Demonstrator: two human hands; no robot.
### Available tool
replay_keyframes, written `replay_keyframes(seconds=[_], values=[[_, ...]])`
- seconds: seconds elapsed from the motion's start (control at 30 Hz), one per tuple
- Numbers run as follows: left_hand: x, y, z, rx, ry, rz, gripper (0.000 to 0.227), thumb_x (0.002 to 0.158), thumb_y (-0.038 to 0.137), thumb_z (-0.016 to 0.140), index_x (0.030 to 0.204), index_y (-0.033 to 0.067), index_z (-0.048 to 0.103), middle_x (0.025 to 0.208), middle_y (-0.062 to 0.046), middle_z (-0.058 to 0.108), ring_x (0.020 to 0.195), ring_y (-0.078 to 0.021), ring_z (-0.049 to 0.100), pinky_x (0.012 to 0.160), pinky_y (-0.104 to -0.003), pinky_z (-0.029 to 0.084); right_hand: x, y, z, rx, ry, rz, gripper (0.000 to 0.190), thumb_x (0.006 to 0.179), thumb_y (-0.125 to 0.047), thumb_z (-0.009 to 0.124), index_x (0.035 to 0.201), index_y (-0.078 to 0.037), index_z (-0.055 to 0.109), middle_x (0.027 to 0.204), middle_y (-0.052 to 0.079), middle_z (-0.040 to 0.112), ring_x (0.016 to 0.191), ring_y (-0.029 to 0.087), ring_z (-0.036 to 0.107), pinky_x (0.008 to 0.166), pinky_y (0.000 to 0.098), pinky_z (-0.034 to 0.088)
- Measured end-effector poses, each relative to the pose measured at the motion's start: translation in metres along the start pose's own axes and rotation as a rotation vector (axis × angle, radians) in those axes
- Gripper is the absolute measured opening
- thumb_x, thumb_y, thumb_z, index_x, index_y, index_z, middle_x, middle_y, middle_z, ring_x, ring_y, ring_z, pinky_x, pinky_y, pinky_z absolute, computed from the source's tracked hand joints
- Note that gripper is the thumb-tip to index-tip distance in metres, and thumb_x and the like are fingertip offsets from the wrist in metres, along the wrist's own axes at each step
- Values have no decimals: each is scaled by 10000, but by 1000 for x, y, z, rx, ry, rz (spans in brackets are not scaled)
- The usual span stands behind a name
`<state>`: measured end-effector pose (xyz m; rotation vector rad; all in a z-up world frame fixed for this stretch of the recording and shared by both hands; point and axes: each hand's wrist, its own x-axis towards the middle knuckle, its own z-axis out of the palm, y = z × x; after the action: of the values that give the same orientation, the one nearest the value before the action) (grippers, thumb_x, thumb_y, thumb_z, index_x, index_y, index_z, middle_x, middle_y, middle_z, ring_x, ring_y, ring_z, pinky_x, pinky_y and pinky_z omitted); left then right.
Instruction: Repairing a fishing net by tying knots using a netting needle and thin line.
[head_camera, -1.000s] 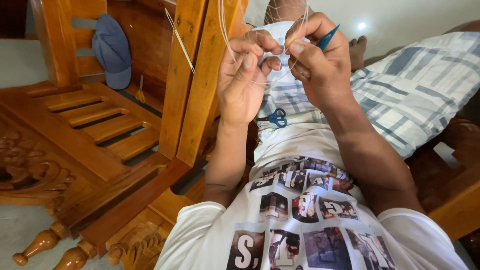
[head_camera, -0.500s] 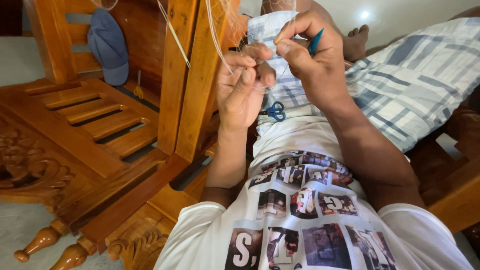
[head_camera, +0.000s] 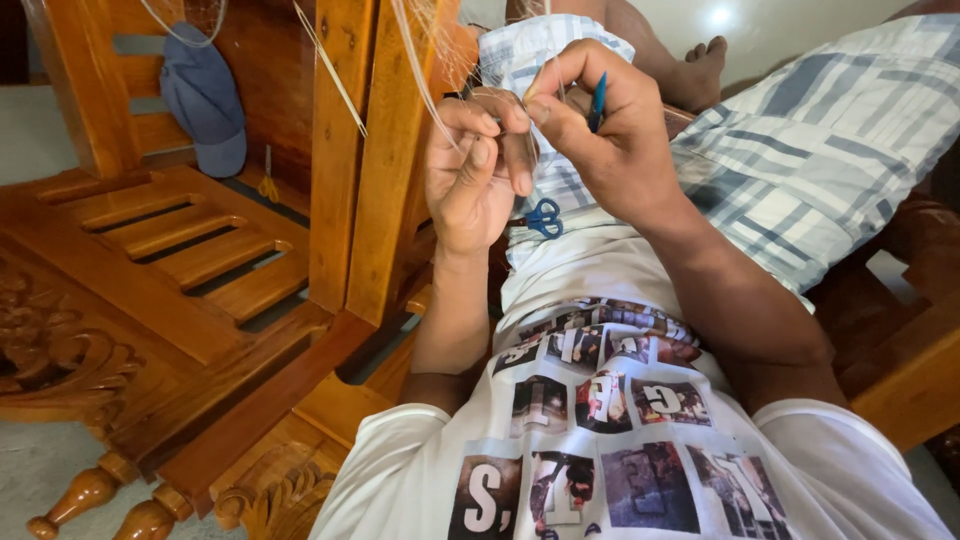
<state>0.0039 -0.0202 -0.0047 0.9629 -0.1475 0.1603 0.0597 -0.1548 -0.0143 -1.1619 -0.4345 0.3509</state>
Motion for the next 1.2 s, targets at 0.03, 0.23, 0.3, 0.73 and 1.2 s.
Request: replay_keyframes(seconds=[0.03,0.23,0.3,0.73,1.2], values=[[-1,-1,-1,35,18,19,100,987,125,546,1075,82,524,1091,-81,563,640,-121,493,643,-213,381,0,0,0,-13,-2,7,45,978,29,555,981,3,519,808,-1,477,661,58,329,613,190,303],[-3,-8,-6,148,56,90,143,1000,106,545,1134,57,545,1161,-85,572,585,-102,465,568,-196,367,2,-1,0,-52,0,22,56,981,23,573,970,4,521,802,-3,470,646,54,320,588,187,295],[-1,-10,-13,185,49,102,155,1006,109,544,1146,45,560,1181,-66,576,565,-87,443,542,-187,367,5,0,1,-53,7,37,70,987,16,581,957,-4,521,788,-11,461,637,48,312,574,183,285],[26,14,-8,394,7,0,266,1029,169,541,1254,32,509,1251,-83,571,573,-44,301,515,-174,252,-13,-44,0,-378,15,-131,128,916,24,692,1018,82,640,726,89,602,516,120,399,490,236,314],[20,7,-11,442,95,-12,201,1000,192,575,1131,40,593,1104,-42,644,590,-44,344,528,-188,290,-21,-34,8,-391,-135,-350,259,863,6,688,1107,76,635,650,61,518,520,153,352,520,282,326]])
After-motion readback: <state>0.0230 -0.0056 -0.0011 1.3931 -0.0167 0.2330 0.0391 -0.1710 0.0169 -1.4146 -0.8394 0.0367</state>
